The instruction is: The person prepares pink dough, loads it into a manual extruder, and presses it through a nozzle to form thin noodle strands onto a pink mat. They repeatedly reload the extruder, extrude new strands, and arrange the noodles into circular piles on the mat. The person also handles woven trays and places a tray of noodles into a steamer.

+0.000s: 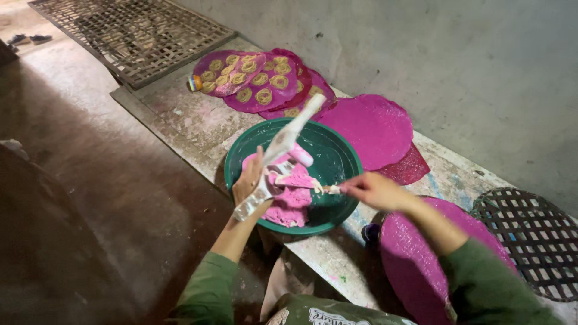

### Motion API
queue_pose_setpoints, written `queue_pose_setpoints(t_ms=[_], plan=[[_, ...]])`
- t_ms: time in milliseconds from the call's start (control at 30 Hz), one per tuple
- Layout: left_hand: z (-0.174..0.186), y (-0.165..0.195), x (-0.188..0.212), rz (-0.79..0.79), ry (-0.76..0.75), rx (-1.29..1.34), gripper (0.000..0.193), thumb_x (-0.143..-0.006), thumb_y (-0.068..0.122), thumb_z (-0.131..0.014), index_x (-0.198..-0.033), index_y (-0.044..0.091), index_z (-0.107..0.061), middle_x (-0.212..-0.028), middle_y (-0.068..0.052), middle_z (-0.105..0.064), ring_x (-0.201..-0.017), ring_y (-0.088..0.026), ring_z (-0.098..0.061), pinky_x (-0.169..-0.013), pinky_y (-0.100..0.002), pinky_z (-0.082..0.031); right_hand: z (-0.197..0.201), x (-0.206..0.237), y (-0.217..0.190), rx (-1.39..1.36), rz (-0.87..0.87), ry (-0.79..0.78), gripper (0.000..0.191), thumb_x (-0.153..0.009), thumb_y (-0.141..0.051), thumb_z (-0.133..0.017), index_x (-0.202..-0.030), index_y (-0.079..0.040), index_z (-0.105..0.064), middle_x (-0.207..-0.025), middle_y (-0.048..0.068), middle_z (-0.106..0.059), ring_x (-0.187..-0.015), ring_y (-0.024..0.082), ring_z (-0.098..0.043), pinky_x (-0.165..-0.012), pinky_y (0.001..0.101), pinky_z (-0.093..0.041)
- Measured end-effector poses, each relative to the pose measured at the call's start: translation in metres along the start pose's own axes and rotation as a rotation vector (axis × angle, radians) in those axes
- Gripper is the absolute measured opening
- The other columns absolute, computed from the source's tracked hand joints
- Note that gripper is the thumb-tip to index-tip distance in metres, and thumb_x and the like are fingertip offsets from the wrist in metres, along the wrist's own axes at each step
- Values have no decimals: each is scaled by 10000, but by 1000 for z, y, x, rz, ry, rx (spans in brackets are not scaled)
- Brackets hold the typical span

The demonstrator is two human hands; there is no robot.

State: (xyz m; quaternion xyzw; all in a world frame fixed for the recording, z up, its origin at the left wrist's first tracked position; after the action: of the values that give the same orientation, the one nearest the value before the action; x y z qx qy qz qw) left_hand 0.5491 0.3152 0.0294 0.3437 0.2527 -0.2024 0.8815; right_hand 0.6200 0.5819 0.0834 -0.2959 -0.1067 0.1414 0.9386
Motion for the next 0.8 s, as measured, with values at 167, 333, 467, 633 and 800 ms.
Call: queue_pose_setpoints(t_ms=[167,333,467,633,800], plan=[[-25,25,16,46,-340,-60,745,-933,394,-632,-1597,196,-357,-1092,-160,-677,-977,-373,-683,-811,-514,-556,-2,-28,-38,450,-168,-210,357,-967,-458,-594,-1101,-180,-773,-898,98,-749,-841,285,-723,-749,456,-553],[-35,26,25,38,-295,172,669,-835,341,-693,-1437,121,-502,-1214,-201,-671,-1071,-392,-668,-906,-466,-528,-46,-25,-105,941,183,-30,188,-936,-215,-586,-1074,-147,-695,-938,100,-718,-836,290,-734,-684,429,-592],[-44,-6,34,96,-364,157,467,-885,305,-682,-1323,152,-626,-1152,-140,-734,-1046,-333,-691,-904,-445,-538,-14,-2,-125,914,367,131,209,-853,-214,-616,-1051,-185,-676,-960,50,-693,-845,271,-720,-666,426,-586],[-52,-37,31,256,-347,429,426,-828,219,-781,-1215,67,-686,-1044,-111,-781,-968,-234,-743,-880,-399,-574,39,17,-109,729,-38,76,196,-976,-367,-564,-1093,-260,-680,-962,7,-692,-836,272,-716,-637,450,-575],[-47,-17,19,102,-239,399,738,-742,241,-830,-1372,41,-504,-1073,-136,-701,-987,-258,-686,-871,-396,-552,51,15,-118,608,183,160,171,-881,-309,-633,-998,-261,-749,-903,29,-724,-792,341,-697,-599,502,-548]])
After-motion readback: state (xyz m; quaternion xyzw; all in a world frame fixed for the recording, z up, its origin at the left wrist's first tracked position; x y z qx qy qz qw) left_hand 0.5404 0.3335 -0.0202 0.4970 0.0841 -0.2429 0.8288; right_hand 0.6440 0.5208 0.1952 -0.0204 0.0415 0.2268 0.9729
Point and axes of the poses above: each hand's wrist, its own x-axis away from the middle knuckle, its own z-axis out of the back of the hand, y = z × x, the point moved 6 cm from there along -x, towards the middle knuckle
